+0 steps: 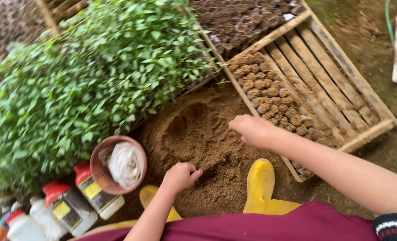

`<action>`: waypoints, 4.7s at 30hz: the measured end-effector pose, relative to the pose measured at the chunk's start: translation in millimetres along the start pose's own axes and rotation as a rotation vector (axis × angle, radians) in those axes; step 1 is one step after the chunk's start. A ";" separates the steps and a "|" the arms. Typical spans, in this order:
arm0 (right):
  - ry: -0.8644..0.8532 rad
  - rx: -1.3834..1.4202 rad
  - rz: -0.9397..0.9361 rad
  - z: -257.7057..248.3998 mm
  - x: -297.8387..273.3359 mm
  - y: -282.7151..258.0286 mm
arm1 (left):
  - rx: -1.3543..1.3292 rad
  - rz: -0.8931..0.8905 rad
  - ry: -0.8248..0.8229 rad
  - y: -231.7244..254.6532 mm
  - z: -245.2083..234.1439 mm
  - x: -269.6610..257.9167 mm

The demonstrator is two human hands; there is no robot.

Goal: Manually forming small soil pots from loose soil and arranging them in a wooden tray for seedlings.

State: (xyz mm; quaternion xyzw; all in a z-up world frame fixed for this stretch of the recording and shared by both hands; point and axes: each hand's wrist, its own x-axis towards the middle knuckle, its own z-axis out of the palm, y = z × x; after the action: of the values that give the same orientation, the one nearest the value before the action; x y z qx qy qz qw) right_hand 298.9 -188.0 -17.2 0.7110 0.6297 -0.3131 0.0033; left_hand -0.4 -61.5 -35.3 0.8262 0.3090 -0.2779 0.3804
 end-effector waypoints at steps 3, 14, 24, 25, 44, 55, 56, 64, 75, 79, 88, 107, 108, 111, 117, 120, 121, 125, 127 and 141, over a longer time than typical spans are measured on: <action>-0.033 0.186 0.289 -61.8 -23.1 13.0 | 0.051 -0.039 -0.059 20.3 -6.5 -5.2; 0.244 0.555 0.774 6.8 -67.7 168.7 | -0.265 -0.088 -0.310 46.9 1.4 22.4; 0.203 0.418 0.548 78.7 -64.9 197.6 | -0.083 -0.157 -0.876 16.2 58.0 45.3; 0.213 0.476 0.535 78.1 -67.8 193.6 | -0.037 -0.100 -0.828 28.3 48.2 44.5; -0.003 0.621 0.512 -105.7 -75.4 72.1 | -0.247 0.028 -0.001 56.5 -80.7 -19.2; -0.055 0.419 -0.203 -127.9 28.2 -97.7 | -0.912 0.225 0.678 45.5 -99.2 -42.6; -0.069 0.404 -0.235 -128.2 32.2 -111.0 | -0.920 0.209 0.713 42.2 -100.1 -43.2; -0.024 0.818 -0.034 -70.6 89.7 -134.0 | -0.957 0.202 0.784 23.8 -114.1 -41.8; 0.134 0.846 0.113 -45.6 124.7 -145.2 | -0.828 0.186 0.843 -9.3 -119.1 -38.9; 0.132 0.821 0.116 -48.4 130.4 -146.3 | -0.745 0.078 0.915 -28.0 -110.5 -27.1; 0.123 0.819 0.050 -50.3 118.7 -164.9 | -0.758 -0.002 0.696 -18.8 -108.3 -31.3; 0.349 -0.056 -0.195 196.4 173.9 -110.3 | -0.266 0.000 0.757 -29.0 -98.6 -35.0; 0.349 -0.072 -0.221 216.1 178.5 -95.4 | -0.227 -0.017 0.730 -30.9 -96.0 -32.4; 0.291 0.156 -0.177 231.0 186.0 -68.1 | -0.174 -0.052 0.686 -34.3 -87.4 -23.0; 0.099 1.420 0.251 174.6 189.9 -70.5 | -0.080 -0.058 0.658 -33.8 -79.7 -11.4; 0.015 1.830 0.284 127.7 188.7 -84.8 | -0.033 -0.036 0.680 -32.4 -79.3 -11.9; 0.032 2.007 0.239 109.8 186.5 -91.1 | -0.022 -0.032 0.681 -30.6 -80.5 -12.8; 0.097 2.302 0.114 66.1 176.6 -119.9 | -0.067 -0.062 0.660 -23.1 -79.1 -10.9; 0.167 2.386 0.044 45.7 171.0 -136.5 | -0.069 -0.040 0.634 -23.1 -80.7 -8.3; 0.448 2.241 -0.108 13.3 148.2 -173.1 | -0.125 -0.119 0.552 -10.7 -74.1 3.4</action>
State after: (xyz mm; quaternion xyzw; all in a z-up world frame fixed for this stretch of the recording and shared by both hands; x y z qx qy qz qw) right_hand 139.3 -25.1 -27.0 0.3261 0.0124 -0.5643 -0.7583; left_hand 10.7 4.4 -1.4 0.8259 0.4655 -0.0448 0.3151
